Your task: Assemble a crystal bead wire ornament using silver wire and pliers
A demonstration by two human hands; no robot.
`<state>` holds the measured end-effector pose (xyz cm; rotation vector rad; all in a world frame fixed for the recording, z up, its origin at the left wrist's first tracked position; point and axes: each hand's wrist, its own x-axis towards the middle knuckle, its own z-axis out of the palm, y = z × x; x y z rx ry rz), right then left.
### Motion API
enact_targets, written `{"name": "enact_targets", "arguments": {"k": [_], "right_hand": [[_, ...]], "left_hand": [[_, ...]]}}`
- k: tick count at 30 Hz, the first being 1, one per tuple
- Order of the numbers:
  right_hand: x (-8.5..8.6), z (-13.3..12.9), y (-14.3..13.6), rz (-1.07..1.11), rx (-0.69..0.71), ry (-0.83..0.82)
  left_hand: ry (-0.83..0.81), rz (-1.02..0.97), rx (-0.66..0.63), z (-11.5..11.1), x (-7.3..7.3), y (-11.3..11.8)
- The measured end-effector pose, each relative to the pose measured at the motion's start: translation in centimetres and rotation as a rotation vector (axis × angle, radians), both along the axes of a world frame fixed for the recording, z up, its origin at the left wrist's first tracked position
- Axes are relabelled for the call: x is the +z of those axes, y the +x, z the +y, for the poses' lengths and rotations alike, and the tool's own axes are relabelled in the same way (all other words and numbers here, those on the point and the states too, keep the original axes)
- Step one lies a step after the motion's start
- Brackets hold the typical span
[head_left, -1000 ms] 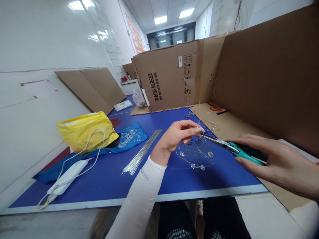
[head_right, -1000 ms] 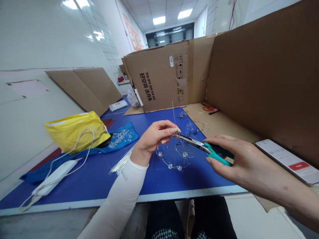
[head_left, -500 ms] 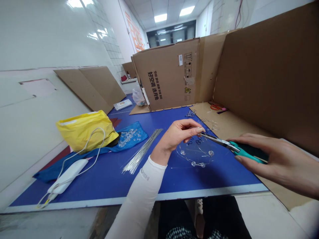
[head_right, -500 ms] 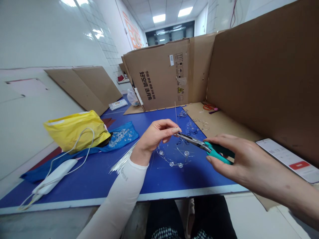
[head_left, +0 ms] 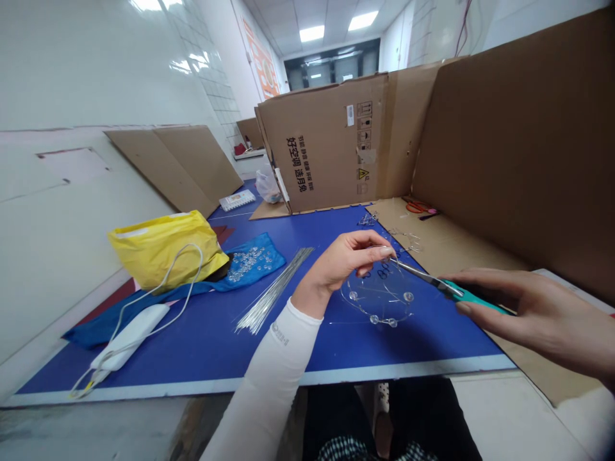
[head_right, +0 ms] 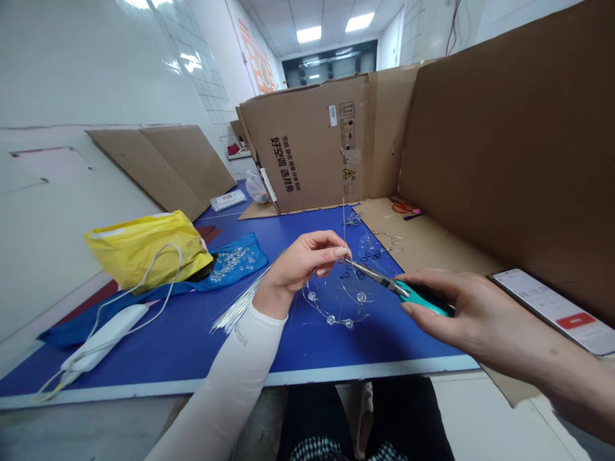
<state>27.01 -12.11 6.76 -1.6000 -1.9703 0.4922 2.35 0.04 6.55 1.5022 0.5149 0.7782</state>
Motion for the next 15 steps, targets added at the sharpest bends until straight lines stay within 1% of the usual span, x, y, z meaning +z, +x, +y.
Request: {"name": "enact_targets", "arguments": {"k": [6,15], "right_hand": [[0.00,0.10,-0.07,0.005,0.000,-0.015],[-0.37,0.12,0.36,0.017,0.018,0.011]], "left_hand": [[0.013,0.037,0.020,-0.04,0.13,-0.01],[-0.005,0.062,-0.032,0.24,-0.17,-0.23]]}}
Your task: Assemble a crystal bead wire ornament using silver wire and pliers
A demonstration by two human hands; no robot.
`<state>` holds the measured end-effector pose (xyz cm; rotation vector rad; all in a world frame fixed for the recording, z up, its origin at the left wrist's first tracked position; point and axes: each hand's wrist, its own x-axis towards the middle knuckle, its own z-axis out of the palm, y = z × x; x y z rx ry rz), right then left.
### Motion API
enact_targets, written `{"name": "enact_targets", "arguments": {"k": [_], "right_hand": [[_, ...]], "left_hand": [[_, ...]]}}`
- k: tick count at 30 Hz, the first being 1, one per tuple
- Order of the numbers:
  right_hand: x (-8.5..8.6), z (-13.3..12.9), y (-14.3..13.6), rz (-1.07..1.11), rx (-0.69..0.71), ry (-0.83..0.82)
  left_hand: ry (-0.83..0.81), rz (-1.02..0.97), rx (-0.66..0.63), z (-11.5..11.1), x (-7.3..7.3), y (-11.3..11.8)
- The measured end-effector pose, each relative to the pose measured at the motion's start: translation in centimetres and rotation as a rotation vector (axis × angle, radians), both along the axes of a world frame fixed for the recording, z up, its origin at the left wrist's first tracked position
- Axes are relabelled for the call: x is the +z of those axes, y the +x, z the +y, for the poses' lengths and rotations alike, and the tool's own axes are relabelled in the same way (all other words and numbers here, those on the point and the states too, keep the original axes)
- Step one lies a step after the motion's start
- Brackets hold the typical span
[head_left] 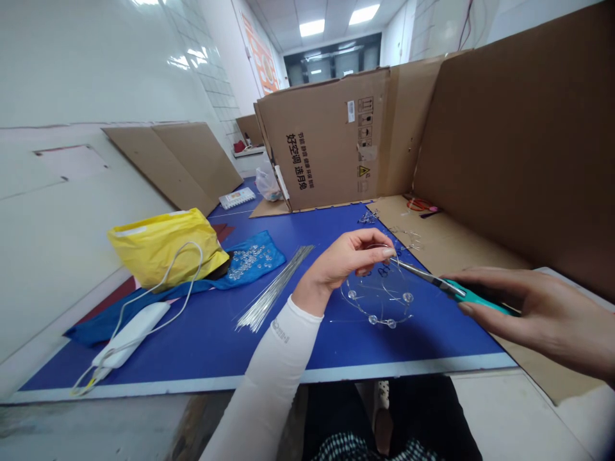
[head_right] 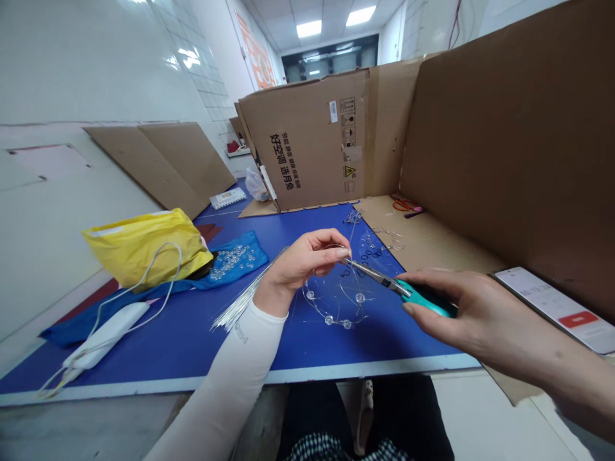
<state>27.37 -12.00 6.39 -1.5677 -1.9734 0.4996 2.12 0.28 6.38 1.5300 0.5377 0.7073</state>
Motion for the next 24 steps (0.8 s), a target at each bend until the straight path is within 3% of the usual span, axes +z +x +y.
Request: {"name": "enact_targets", "arguments": {"k": [7,24], "right_hand": [[-0.5,0.1,0.5,-0.014,0.011,0.002],[-2.4,-0.3,2.4,-0.025,0.015,0.004]], "left_hand": [[-0.013,-0.063,-0.123,0.1,0.0,-0.3],[0.031,0.054,-0.072,-0.9,1.2,-0.6]]}}
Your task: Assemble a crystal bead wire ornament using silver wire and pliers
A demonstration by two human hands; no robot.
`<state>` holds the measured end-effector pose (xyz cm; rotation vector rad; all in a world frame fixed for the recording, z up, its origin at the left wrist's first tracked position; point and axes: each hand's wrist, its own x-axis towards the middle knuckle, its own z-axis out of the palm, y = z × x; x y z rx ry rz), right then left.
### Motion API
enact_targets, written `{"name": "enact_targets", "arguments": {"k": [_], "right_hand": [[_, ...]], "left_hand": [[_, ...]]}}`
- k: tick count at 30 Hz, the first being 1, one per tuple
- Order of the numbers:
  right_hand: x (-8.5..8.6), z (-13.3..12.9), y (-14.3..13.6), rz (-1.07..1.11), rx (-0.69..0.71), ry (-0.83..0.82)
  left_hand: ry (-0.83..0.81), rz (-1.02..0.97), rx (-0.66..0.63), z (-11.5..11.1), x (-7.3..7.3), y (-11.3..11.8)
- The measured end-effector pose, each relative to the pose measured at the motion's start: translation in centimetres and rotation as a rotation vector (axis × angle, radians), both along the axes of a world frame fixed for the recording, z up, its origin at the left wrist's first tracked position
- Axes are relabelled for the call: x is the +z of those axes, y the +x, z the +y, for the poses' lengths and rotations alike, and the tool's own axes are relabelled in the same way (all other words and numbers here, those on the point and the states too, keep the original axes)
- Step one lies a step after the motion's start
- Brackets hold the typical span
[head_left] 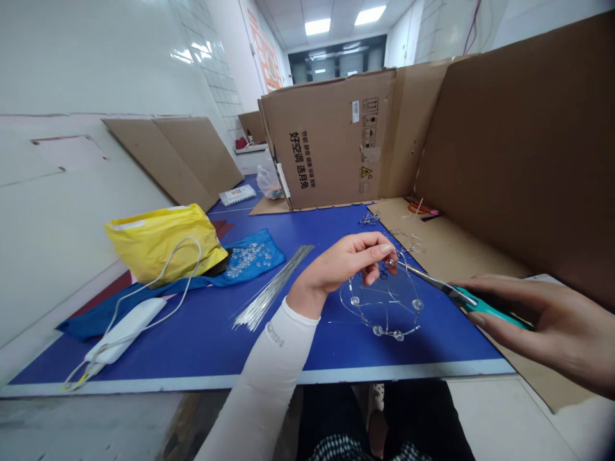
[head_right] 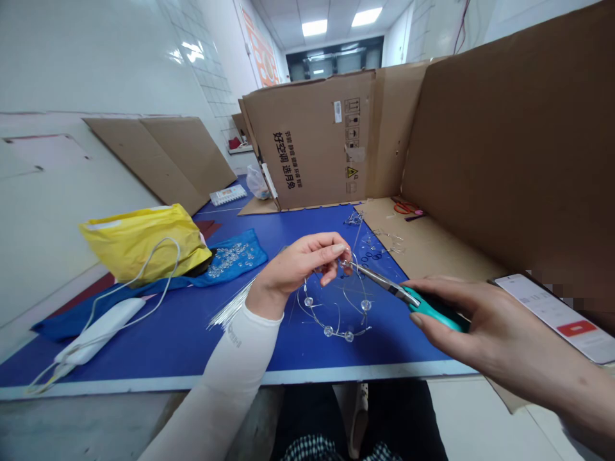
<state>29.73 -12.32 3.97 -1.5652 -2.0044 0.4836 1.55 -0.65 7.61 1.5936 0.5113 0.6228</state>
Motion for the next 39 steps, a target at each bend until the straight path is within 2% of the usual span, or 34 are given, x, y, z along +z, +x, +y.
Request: {"name": "enact_targets", "arguments": {"k": [5,13,25,32,39], "right_hand": [[-0.4,-0.4,0.5,0.016,-0.010,0.024],[0.5,-1.0,-0.1,0.058,-0.034,-0.024],[-0.3,-0.7,0.2,0.018,-0.044,-0.023],[0.2,-0.7,0.1,0.015,-0.021,-0.009],[0.6,-0.9,-0.4,0.032,-0.015,0.002]], "left_hand": [[-0.040,-0.023,-0.034,0.1,0.0,-0.2],[-0.074,-0.080,-0.087,0.1,-0.4,-0.2],[-0.145,-0.130,-0.098,-0.3,-0.1,-0.3],[-0.106,-0.104,-0.028,-0.7,0.3,0.0],[-0.090,-0.068,0.067,-0.7,0.1,0.6]]}}
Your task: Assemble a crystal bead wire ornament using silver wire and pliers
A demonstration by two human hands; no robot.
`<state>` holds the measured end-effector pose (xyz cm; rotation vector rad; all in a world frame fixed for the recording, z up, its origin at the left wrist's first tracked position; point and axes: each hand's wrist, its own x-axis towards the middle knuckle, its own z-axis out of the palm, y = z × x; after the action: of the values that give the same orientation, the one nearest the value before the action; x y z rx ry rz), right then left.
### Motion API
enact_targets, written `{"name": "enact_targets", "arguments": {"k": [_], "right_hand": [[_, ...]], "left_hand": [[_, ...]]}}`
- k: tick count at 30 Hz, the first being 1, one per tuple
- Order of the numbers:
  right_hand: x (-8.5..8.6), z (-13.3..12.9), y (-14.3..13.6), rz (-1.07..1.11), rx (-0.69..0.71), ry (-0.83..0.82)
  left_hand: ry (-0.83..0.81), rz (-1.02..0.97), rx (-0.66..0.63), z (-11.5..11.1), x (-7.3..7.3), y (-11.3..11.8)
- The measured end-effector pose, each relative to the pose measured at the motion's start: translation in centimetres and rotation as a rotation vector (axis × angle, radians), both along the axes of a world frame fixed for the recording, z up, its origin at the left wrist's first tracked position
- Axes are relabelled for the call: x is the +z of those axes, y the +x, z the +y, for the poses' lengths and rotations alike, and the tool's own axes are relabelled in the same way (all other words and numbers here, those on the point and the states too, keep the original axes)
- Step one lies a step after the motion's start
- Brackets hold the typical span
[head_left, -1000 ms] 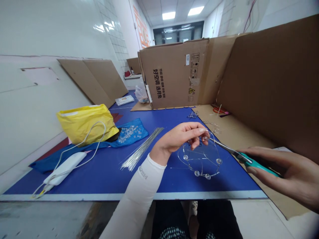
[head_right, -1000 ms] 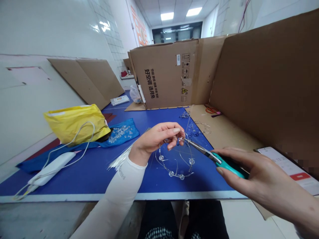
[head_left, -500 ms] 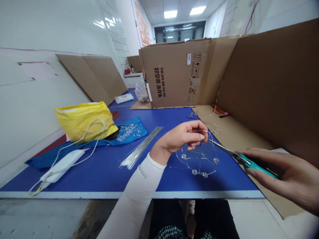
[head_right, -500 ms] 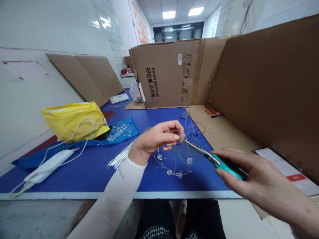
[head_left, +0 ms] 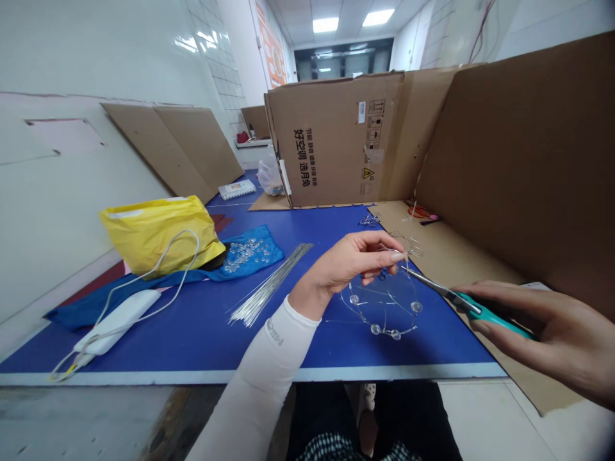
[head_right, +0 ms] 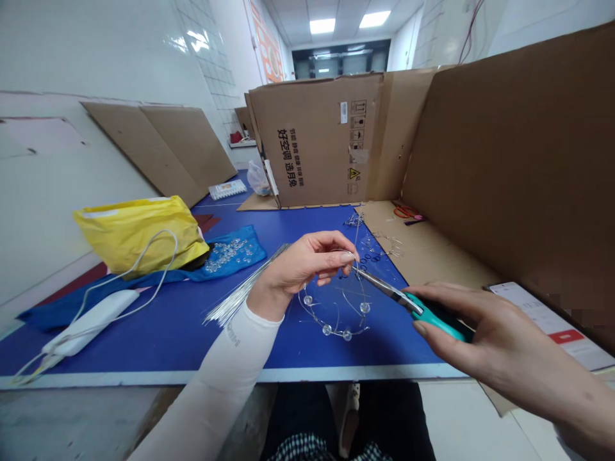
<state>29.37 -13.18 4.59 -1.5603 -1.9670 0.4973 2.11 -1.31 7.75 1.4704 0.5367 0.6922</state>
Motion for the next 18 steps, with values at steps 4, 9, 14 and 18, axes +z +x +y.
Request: {"name": "enact_targets", "arguments": {"k": [4,9,14,18], "right_hand": [[0.0,0.2,0.3,-0.035,0.022,0.001],[-0.4,0.2,1.4,-0.107,0.049,0.018],[-1.3,0.7,2.0,-0.145,0.028,0.005],[-3.7,2.8,2.1,-0.274,-0.071,0.012]], "left_hand": [[0.005,-0.008,0.006,-0.1,-0.1,0.1],[0.034,-0.017,0.000,0.1,-0.3,0.0],[0.048,0.014,0.043,0.4,-0.4,0.0],[0.053,0.035,0.044,0.4,-0.3,0.0]]}}
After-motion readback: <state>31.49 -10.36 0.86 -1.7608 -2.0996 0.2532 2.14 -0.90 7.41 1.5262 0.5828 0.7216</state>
